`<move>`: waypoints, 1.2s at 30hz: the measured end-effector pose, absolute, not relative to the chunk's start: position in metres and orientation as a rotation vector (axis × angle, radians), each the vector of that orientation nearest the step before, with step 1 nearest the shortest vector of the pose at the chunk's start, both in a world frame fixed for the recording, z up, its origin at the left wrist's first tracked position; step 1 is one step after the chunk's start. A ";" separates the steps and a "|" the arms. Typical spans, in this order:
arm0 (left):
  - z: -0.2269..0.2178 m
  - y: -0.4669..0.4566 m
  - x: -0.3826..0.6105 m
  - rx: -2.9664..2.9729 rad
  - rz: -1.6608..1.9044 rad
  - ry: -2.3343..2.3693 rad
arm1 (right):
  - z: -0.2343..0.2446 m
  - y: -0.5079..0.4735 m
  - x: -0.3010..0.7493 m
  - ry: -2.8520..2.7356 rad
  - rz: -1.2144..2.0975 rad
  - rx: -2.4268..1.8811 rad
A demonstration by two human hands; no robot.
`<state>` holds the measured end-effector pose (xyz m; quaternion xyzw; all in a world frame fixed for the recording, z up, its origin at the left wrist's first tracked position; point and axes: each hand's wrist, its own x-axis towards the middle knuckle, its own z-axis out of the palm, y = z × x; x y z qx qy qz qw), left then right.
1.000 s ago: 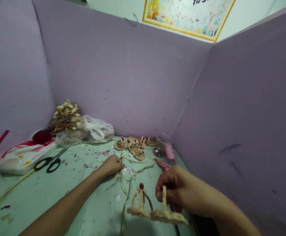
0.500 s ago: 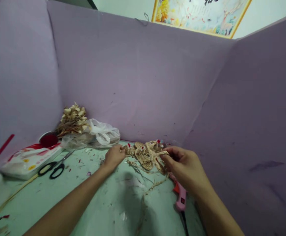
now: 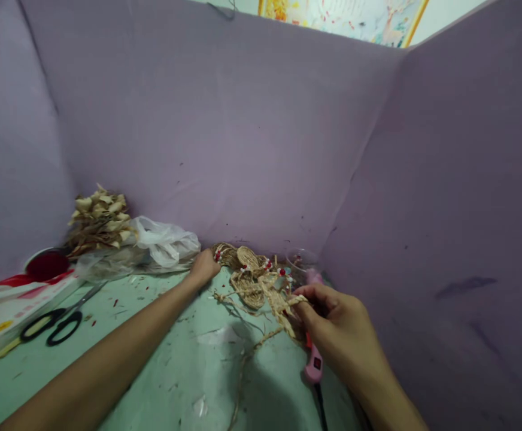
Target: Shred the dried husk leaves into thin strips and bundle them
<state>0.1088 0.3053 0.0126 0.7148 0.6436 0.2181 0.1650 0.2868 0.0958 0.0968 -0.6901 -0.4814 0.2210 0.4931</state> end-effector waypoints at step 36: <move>0.044 0.307 0.155 2.669 0.926 1.294 | 0.104 0.085 0.293 -1.057 0.426 -1.573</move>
